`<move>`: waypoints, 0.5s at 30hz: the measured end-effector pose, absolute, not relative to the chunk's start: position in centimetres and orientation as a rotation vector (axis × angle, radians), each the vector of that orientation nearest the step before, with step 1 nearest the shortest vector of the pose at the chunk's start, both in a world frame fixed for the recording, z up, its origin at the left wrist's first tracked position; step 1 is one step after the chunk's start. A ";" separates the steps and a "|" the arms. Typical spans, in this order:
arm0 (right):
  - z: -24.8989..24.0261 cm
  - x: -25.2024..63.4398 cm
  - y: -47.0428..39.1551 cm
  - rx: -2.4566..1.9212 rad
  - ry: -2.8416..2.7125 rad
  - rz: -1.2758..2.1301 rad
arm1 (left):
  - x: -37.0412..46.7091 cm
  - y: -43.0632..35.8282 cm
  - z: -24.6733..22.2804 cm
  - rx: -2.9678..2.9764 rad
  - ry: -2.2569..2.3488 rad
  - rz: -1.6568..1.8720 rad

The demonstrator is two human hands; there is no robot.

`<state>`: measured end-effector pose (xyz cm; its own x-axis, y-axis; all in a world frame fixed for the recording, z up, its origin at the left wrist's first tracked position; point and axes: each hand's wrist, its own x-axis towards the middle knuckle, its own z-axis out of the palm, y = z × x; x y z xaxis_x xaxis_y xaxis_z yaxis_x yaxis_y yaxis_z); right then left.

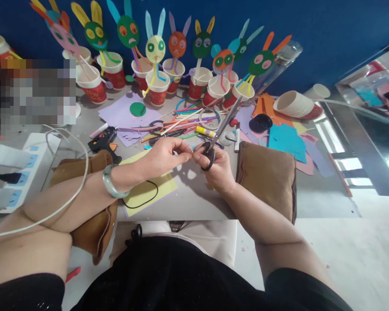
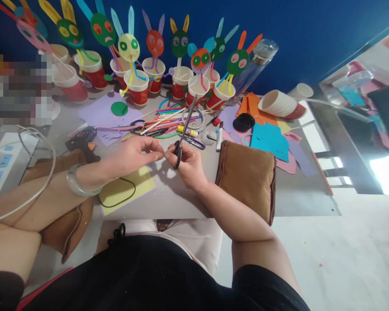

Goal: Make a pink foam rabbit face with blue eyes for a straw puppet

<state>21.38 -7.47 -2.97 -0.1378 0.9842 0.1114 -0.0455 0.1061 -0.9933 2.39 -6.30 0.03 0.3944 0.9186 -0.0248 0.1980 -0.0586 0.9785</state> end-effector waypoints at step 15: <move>-1.9 22.3 -6.7 -1.069 -1.548 1.322 | 2.4 -6.1 1.5 1.460 1.131 0.782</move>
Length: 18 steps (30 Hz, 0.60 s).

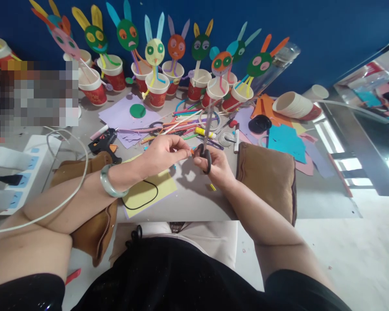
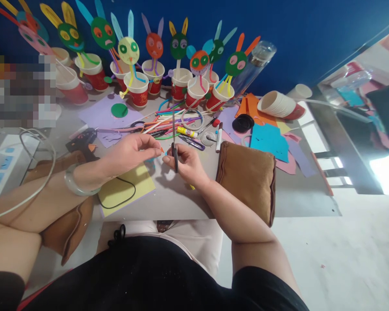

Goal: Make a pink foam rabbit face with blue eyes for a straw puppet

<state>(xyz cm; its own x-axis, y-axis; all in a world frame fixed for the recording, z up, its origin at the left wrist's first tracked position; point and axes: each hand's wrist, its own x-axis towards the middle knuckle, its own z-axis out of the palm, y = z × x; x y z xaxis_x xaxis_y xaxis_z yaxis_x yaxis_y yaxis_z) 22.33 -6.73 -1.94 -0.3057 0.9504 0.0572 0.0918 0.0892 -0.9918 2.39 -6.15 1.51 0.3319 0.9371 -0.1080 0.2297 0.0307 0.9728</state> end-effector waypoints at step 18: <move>-0.9 25.1 -5.1 -0.929 -2.131 1.258 | 1.1 -5.6 2.1 1.699 1.112 1.013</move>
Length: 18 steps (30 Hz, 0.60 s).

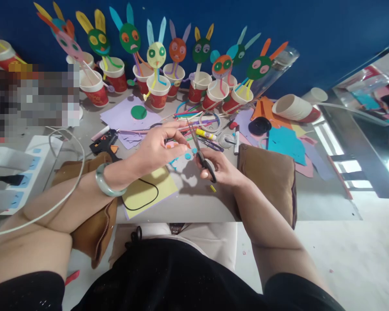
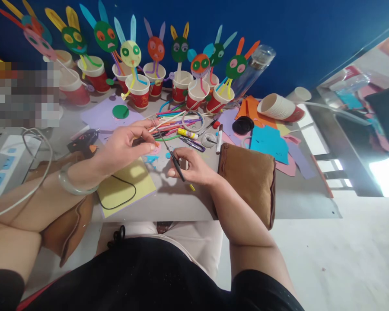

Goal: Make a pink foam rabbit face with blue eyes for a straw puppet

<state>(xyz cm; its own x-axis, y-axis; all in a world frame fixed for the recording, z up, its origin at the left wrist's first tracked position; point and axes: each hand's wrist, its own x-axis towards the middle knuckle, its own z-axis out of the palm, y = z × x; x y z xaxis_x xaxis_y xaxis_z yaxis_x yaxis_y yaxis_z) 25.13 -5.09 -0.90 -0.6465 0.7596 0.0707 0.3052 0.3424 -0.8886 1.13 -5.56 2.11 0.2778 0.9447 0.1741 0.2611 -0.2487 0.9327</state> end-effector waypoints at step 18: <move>-1.5 25.3 -4.8 -0.902 -2.262 1.232 | 1.2 -5.4 2.0 1.612 1.087 0.947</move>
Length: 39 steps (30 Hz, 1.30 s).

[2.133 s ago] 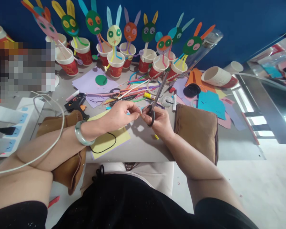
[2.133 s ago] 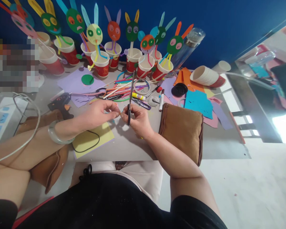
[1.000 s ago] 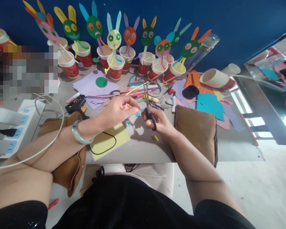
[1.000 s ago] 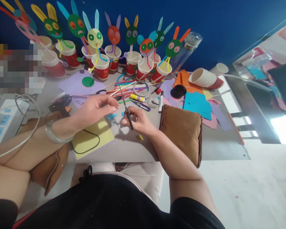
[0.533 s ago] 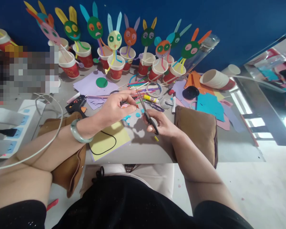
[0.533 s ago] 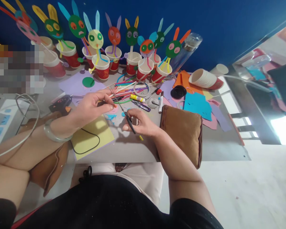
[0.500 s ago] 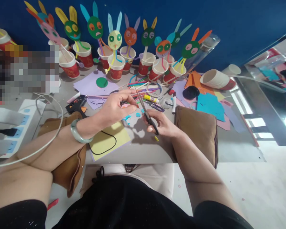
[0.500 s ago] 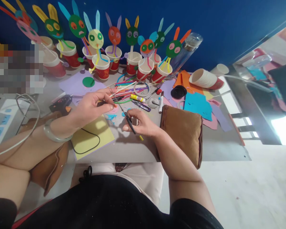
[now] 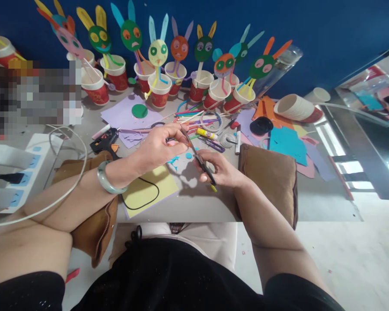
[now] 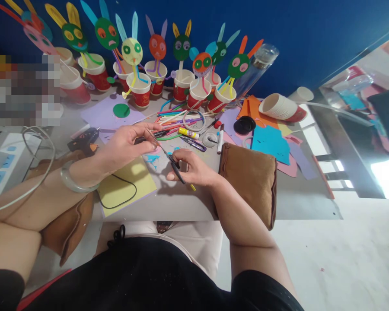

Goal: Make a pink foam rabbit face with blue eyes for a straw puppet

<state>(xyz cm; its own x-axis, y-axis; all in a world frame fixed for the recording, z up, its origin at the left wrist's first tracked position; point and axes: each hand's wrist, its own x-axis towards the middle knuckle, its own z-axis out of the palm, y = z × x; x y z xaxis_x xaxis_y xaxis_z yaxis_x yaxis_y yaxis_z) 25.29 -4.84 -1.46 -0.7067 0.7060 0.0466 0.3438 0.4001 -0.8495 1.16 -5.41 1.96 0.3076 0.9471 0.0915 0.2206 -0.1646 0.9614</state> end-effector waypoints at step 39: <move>-0.9 26.2 -4.9 -0.943 -2.349 0.715 | 1.0 -5.4 1.9 1.608 1.050 0.956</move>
